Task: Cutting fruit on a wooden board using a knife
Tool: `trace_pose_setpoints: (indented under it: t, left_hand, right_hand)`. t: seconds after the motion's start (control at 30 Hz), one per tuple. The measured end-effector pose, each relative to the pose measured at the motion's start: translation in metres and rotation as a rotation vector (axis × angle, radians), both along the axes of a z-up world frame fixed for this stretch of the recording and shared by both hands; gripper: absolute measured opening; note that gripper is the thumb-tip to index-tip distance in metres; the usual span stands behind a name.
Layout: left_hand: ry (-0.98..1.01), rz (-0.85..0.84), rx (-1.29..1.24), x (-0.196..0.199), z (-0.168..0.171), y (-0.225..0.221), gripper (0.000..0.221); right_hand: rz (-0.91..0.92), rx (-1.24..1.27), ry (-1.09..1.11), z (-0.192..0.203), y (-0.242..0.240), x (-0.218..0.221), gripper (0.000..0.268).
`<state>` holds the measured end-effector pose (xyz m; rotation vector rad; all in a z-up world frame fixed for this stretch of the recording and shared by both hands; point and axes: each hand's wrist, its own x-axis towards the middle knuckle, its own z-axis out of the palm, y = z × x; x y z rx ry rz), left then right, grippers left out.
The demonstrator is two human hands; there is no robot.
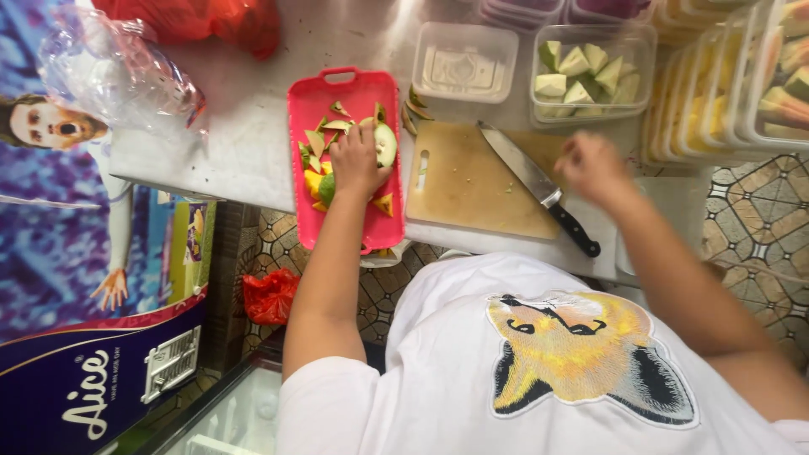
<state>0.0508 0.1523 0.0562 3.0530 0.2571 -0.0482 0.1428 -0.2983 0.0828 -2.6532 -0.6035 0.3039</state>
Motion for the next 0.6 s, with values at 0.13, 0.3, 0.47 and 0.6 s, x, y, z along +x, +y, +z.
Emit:
trace_pose_setpoints:
  t: [0.13, 0.3, 0.47, 0.6]
  left_hand:
    - [-0.106, 0.11, -0.158, -0.002, 0.017, -0.036, 0.103]
    - [-0.12, 0.102, -0.756, -0.011, -0.014, -0.133, 0.107]
    - [0.023, 0.184, -0.883, -0.022, -0.043, -0.191, 0.11]
    - [-0.012, 0.144, -0.977, -0.037, -0.05, -0.206, 0.103]
  right_hand:
    - [-0.035, -0.358, 0.221, -0.032, -0.007, -0.063, 0.06]
    - [-0.113, -0.226, 0.347, -0.018, 0.001, -0.089, 0.063]
    - [-0.368, 0.09, 0.463, -0.018, -0.011, -0.096, 0.046]
    - [-0.426, 0.381, 0.633, -0.006, -0.015, -0.115, 0.025]
